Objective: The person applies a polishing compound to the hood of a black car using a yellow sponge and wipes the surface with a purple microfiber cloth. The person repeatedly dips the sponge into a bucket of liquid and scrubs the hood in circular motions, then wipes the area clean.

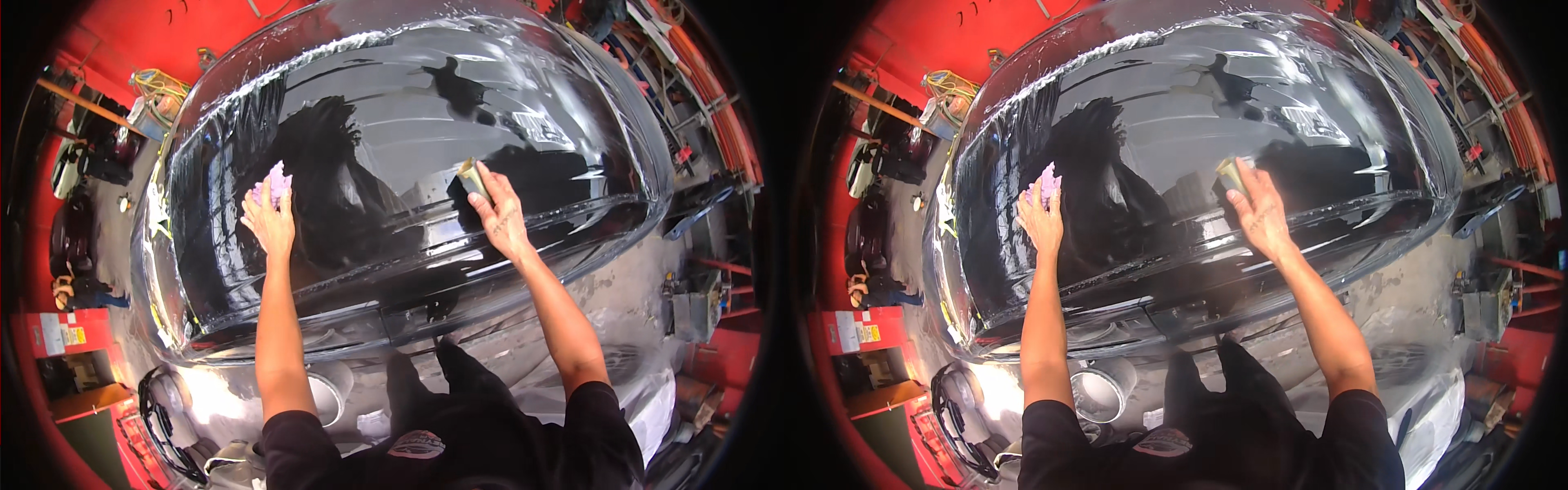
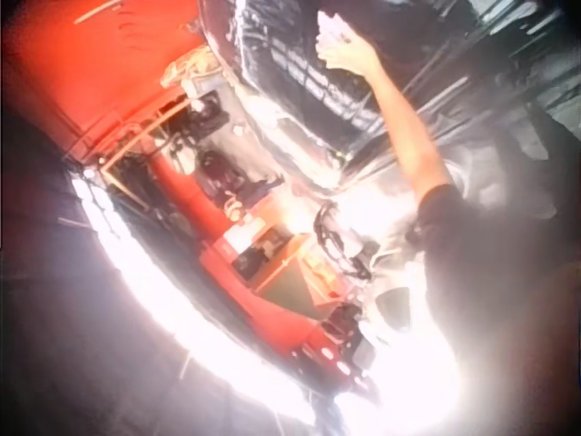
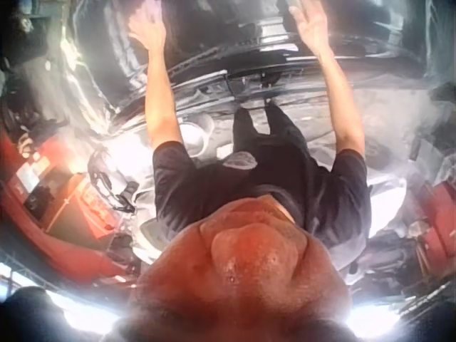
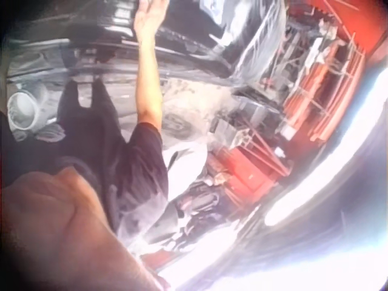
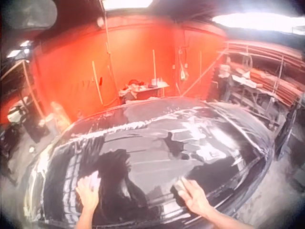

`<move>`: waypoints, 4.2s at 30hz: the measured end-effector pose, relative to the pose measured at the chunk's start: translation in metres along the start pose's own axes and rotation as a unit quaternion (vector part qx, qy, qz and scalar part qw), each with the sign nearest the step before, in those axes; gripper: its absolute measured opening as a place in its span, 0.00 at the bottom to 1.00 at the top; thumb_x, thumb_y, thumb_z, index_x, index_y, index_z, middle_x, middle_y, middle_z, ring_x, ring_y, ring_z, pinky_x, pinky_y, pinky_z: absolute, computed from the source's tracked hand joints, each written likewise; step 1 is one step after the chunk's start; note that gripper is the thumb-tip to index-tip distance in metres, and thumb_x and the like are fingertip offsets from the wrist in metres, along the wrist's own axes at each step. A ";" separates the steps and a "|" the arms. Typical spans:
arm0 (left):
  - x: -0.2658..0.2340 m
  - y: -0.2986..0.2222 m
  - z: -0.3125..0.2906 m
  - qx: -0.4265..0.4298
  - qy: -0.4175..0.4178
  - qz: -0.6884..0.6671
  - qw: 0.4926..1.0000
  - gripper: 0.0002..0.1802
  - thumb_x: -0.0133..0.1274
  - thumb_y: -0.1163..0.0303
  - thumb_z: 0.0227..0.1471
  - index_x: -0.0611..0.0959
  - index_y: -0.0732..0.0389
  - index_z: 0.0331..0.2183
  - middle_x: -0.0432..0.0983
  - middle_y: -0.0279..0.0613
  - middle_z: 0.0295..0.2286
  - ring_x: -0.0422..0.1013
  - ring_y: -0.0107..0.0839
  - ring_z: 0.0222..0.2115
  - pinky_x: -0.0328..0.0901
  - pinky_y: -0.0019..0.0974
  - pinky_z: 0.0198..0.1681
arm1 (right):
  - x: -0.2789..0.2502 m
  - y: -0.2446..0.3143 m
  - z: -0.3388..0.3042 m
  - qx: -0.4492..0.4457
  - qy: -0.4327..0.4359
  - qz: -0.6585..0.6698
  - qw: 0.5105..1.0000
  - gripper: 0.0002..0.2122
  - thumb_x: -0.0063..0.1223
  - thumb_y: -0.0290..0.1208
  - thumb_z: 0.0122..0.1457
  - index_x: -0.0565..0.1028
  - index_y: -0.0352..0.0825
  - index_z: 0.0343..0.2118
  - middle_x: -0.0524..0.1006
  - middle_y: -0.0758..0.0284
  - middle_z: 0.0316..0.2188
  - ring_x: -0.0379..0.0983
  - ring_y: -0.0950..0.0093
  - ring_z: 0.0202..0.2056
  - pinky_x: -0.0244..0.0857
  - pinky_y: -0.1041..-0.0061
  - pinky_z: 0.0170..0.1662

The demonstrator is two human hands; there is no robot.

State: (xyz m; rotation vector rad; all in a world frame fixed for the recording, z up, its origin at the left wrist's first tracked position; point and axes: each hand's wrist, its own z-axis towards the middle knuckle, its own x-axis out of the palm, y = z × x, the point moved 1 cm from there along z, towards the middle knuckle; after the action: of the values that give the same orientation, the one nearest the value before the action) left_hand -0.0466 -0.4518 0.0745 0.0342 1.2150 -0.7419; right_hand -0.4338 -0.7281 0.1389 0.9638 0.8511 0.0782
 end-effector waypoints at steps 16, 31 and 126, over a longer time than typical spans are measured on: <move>-0.008 -0.010 0.001 -0.018 0.005 -0.026 0.999 0.35 0.63 0.48 0.62 0.78 0.54 0.64 0.60 0.59 0.68 0.52 0.66 0.71 0.44 0.70 0.74 | 0.085 -0.060 0.249 -0.135 0.009 -0.383 0.914 0.29 0.58 0.36 0.68 0.66 0.47 0.72 0.73 0.51 0.57 0.74 0.51 0.54 0.73 0.50 0.53; -0.015 -0.008 0.006 0.094 -0.056 -0.034 0.993 0.24 0.66 0.57 0.59 0.84 0.58 0.53 0.75 0.50 0.54 0.69 0.51 0.57 0.61 0.58 0.62 | 0.106 -0.048 0.250 -0.132 -0.004 -0.460 0.878 0.28 0.58 0.34 0.68 0.67 0.40 0.70 0.76 0.53 0.46 0.77 0.52 0.48 0.74 0.51 0.48; 0.048 -0.031 0.133 0.163 -0.003 -0.073 0.984 0.22 0.60 0.62 0.64 0.82 0.56 0.58 0.73 0.50 0.55 0.68 0.51 0.58 0.60 0.54 0.63 | 0.181 -0.064 0.437 -0.270 -0.025 -0.348 0.897 0.21 0.62 0.36 0.65 0.79 0.43 0.61 0.78 0.54 0.46 0.77 0.52 0.49 0.71 0.55 0.53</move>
State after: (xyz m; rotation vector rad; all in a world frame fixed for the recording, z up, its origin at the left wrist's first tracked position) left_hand 0.0545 -0.5527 0.0947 0.2147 1.0884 -1.0642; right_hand -0.0377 -0.9929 0.1051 0.1039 1.0118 -0.3142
